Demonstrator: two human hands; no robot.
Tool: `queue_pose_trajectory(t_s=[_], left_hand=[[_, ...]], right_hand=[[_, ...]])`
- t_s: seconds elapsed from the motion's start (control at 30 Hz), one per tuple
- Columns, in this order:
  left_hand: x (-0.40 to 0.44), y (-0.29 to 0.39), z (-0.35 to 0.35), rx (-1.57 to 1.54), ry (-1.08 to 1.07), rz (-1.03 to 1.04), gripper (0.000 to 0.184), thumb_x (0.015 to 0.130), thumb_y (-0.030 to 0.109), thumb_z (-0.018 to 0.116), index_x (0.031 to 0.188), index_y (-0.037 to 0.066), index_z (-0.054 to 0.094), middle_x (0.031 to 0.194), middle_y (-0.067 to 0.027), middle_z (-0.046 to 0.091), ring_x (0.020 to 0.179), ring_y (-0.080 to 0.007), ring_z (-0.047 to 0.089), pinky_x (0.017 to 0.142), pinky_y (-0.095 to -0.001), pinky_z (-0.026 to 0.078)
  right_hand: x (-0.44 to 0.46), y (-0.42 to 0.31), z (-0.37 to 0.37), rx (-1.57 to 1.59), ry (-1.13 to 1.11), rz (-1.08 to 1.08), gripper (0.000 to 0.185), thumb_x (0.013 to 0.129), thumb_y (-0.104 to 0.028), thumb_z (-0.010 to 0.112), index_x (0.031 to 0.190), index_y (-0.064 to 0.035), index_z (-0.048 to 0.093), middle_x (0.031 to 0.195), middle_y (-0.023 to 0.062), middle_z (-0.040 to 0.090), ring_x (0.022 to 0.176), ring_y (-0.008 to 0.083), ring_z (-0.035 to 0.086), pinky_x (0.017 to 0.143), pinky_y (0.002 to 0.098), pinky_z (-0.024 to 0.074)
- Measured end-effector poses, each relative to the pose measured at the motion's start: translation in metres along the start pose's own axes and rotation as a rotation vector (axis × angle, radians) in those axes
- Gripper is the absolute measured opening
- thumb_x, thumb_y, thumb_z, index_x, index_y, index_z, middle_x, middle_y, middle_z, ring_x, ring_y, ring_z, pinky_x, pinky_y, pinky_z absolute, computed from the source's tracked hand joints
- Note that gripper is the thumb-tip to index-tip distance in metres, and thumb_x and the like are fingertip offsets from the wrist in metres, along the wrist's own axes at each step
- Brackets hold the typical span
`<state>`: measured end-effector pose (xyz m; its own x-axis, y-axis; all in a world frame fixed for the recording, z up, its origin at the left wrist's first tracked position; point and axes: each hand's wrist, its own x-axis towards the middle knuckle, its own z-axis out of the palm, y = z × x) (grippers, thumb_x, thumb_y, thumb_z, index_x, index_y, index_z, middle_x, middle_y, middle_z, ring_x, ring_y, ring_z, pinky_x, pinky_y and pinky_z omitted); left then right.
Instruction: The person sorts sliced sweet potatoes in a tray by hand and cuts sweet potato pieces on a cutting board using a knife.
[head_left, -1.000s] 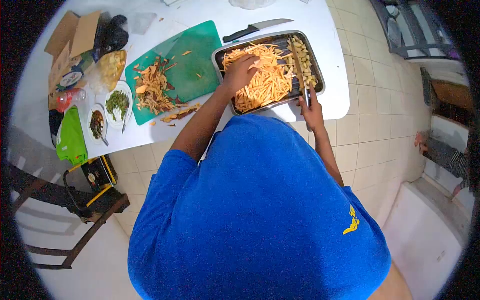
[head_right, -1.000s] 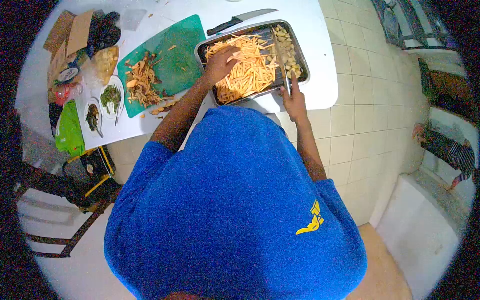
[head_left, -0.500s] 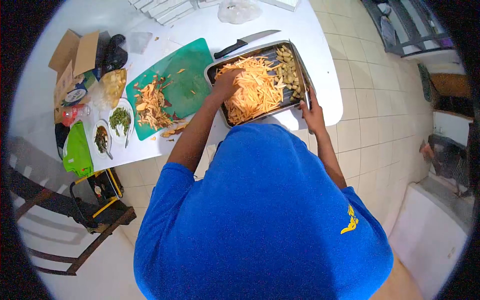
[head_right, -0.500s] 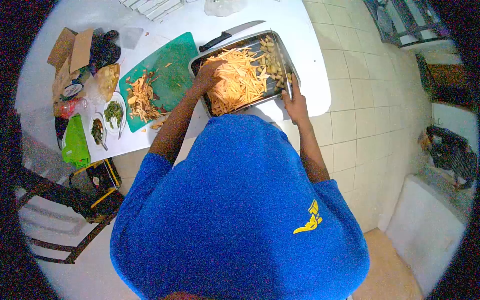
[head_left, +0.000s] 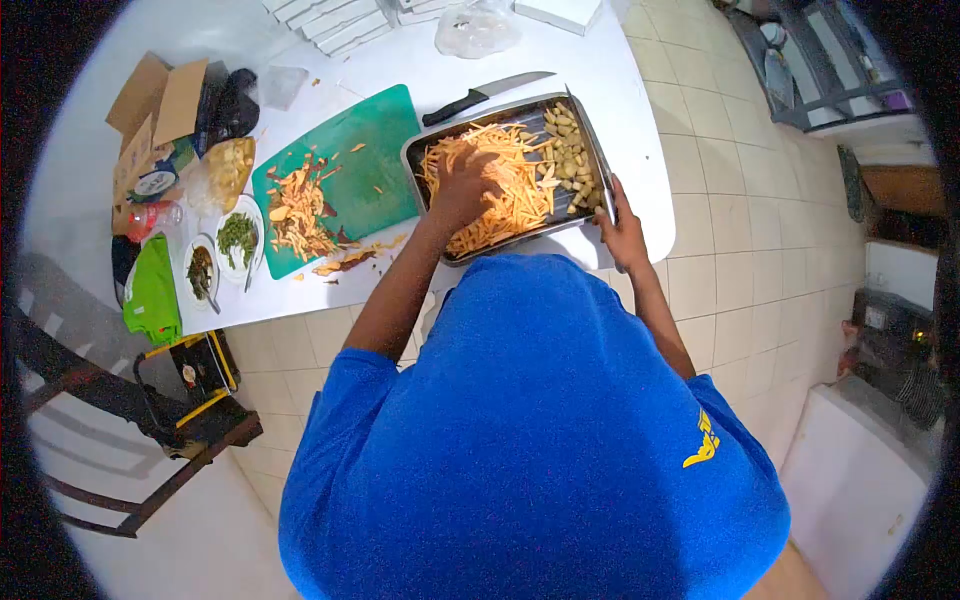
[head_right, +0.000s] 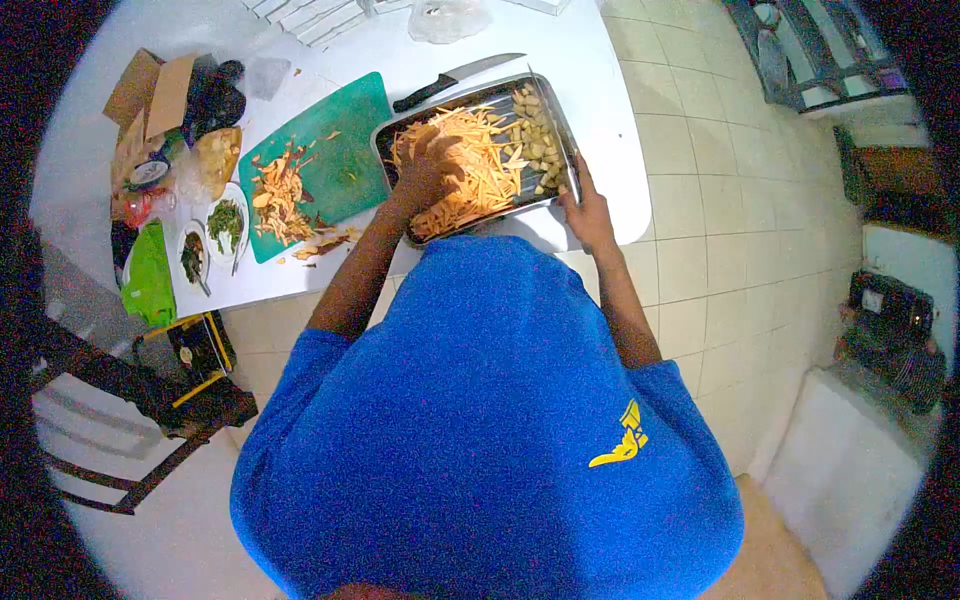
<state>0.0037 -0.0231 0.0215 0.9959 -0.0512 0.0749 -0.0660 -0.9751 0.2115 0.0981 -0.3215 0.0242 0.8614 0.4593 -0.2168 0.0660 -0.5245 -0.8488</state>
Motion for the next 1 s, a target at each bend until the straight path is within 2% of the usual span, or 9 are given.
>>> queue_pose_trajectory(t_s=[0.1,0.2,0.3,0.37,0.43,0.53,0.77,0.8,1.0], left_hand=[[-0.006,0.001,0.016,0.065,0.097,0.037,0.011,0.067,0.027,0.074,0.077,0.028,0.069,0.136,0.0051,0.041,0.135,-0.0261,0.023,0.105,-0.0609,0.003],[-0.001,-0.002,0.025,0.167,0.176,0.052,0.005,0.07,0.028,0.072,0.073,0.027,0.068,0.132,0.0054,0.045,0.133,-0.0245,0.025,0.103,-0.0611,0.003],[0.005,-0.018,0.04,-0.194,0.127,-0.052,0.006,0.072,0.03,0.069,0.075,0.024,0.068,0.127,0.0042,0.049,0.128,-0.0242,0.031,0.098,-0.0646,0.011],[0.01,-0.018,0.037,-0.346,0.075,-0.223,0.013,0.078,0.028,0.067,0.082,0.015,0.068,0.105,-0.0019,0.06,0.104,-0.0253,0.053,0.087,-0.0519,0.036],[0.005,0.003,-0.002,-0.632,0.159,-0.4,0.016,0.081,0.025,0.065,0.088,0.01,0.068,0.096,-0.0052,0.064,0.09,-0.0257,0.06,0.079,-0.0418,0.046],[-0.005,0.005,-0.016,-0.82,0.206,-0.497,0.018,0.085,0.02,0.062,0.096,0.006,0.067,0.09,-0.0073,0.067,0.08,-0.0213,0.063,0.07,-0.031,0.049],[-0.035,-0.008,-0.035,-1.334,0.33,-0.754,0.026,0.084,0.016,0.065,0.105,0.0,0.061,0.095,-0.0086,0.066,0.087,-0.0152,0.062,0.072,-0.0266,0.049],[-0.044,-0.015,-0.035,-1.333,0.345,-0.796,0.027,0.084,0.016,0.066,0.105,0.0,0.061,0.094,-0.0082,0.066,0.086,-0.0151,0.062,0.071,-0.0266,0.049],[-0.098,-0.064,-0.025,-1.408,0.493,-1.147,0.027,0.081,0.016,0.069,0.104,0.003,0.061,0.09,-0.003,0.064,0.069,-0.0099,0.056,0.057,-0.0255,0.044]], right_hand=[[0.0,-0.001,-0.006,-0.04,-0.037,-0.014,0.068,0.09,-0.021,0.054,0.147,-0.019,0.017,0.097,0.0192,0.067,0.084,0.035,0.067,0.08,0.0423,0.0502],[-0.003,-0.011,-0.014,-0.016,-0.102,0.061,0.067,0.09,-0.022,0.054,0.146,-0.0189,0.017,0.087,0.0173,0.069,0.079,0.0354,0.067,0.076,0.0427,0.0504],[0.001,-0.002,-0.015,-0.088,-0.094,0.022,0.067,0.09,-0.021,0.053,0.147,-0.019,0.017,0.089,0.0178,0.068,0.08,0.034,0.067,0.076,0.042,0.0507],[0.003,-0.003,-0.017,-0.111,-0.095,0.013,0.067,0.09,-0.021,0.053,0.147,-0.0189,0.017,0.091,0.0187,0.068,0.08,0.0334,0.067,0.076,0.0412,0.0508],[0.001,-0.012,-0.019,-0.102,-0.116,0.037,0.067,0.09,-0.021,0.053,0.147,-0.0186,0.017,0.093,0.0196,0.067,0.079,0.033,0.067,0.076,0.0408,0.051],[0.006,-0.009,-0.008,-0.061,-0.088,-0.074,0.068,0.091,-0.024,0.054,0.147,-0.0167,0.016,0.097,0.0211,0.066,0.071,0.0318,0.066,0.069,0.0411,0.0518],[0.005,-0.014,0.023,-0.016,-0.154,-0.027,0.068,0.091,-0.031,0.055,0.147,-0.015,0.02,0.089,0.019,0.067,0.061,0.0248,0.062,0.06,0.0348,0.05],[-0.001,-0.037,0.028,0.008,-0.165,-0.015,0.067,0.091,-0.016,0.054,0.148,-0.0149,0.018,0.076,0.0064,0.062,0.055,0.01,0.049,0.05,0.0252,0.0444],[-0.016,-0.084,0.073,-0.051,-0.226,-0.138,0.065,0.093,-0.021,0.055,0.147,-0.0126,0.02,0.074,0.0064,0.061,0.054,0.01,0.049,0.05,0.025,0.0426]])
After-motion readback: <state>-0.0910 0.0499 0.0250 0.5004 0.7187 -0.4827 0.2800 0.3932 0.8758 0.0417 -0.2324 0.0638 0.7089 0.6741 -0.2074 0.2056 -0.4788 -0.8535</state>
